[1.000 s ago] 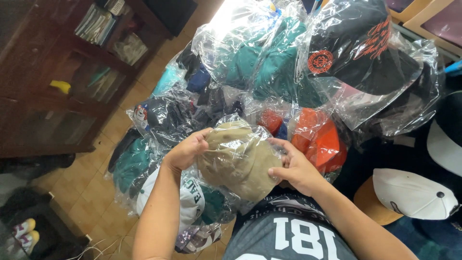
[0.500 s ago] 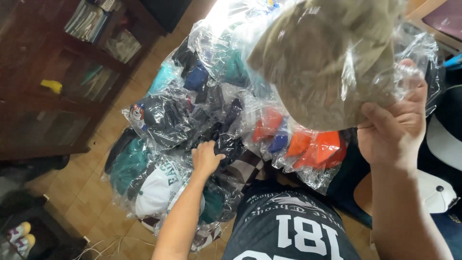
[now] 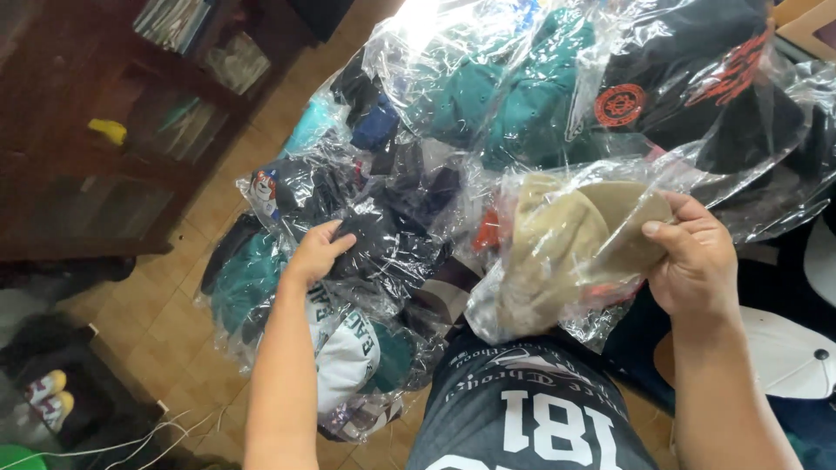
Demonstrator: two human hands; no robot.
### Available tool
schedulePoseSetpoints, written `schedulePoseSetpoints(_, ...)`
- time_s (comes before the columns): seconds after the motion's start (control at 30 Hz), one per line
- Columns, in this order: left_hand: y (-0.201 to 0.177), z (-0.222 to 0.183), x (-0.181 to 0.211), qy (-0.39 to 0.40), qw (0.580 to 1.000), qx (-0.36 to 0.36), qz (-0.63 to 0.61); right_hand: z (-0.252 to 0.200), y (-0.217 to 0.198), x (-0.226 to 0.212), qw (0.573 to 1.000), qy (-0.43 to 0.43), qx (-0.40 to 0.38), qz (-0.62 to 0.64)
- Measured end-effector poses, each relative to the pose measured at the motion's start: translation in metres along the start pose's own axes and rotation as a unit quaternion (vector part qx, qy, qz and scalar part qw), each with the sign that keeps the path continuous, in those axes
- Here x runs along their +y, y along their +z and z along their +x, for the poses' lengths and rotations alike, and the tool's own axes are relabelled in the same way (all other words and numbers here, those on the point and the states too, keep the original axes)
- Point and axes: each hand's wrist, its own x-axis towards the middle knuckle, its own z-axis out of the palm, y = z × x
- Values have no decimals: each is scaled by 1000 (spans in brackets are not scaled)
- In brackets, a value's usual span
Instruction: Inspecting baseball caps and placing them into individual plastic bags at a packing station.
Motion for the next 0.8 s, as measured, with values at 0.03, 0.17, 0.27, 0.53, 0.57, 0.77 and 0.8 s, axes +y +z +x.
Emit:
schedulePoseSetpoints(0.03, -6, -9, 11, 2, 1000, 3, 0, 0, 0, -1, 1000, -2, -2, 1)
schedulePoseSetpoints(0.17, -31, -24, 26, 24, 992, -48, -116, -5, 5, -8, 1000, 8, -13, 0)
schedulePoseSetpoints(0.27, -47, -50, 46, 48, 989, -62, -122, -9, 14, -13, 999, 33, -8, 14)
schedulePoseSetpoints(0.53, -58, -116, 100, 263, 958, 49, -98, -21, 96, -32, 983, 172, 20, 53)
schedulePoseSetpoints(0.57, -49, -126, 120, 305, 934, 66, -176, -24, 120, -47, 974, 193, -31, 111)
schedulePoseSetpoints(0.77, 1, -125, 211, 417, 853, 23, -312, -2, 183, -50, 984, 41, -112, 134)
schedulePoseSetpoints(0.8, 11, -121, 219, 413, 848, 5, -333, 1, 190, -50, 988, -18, -136, 76)
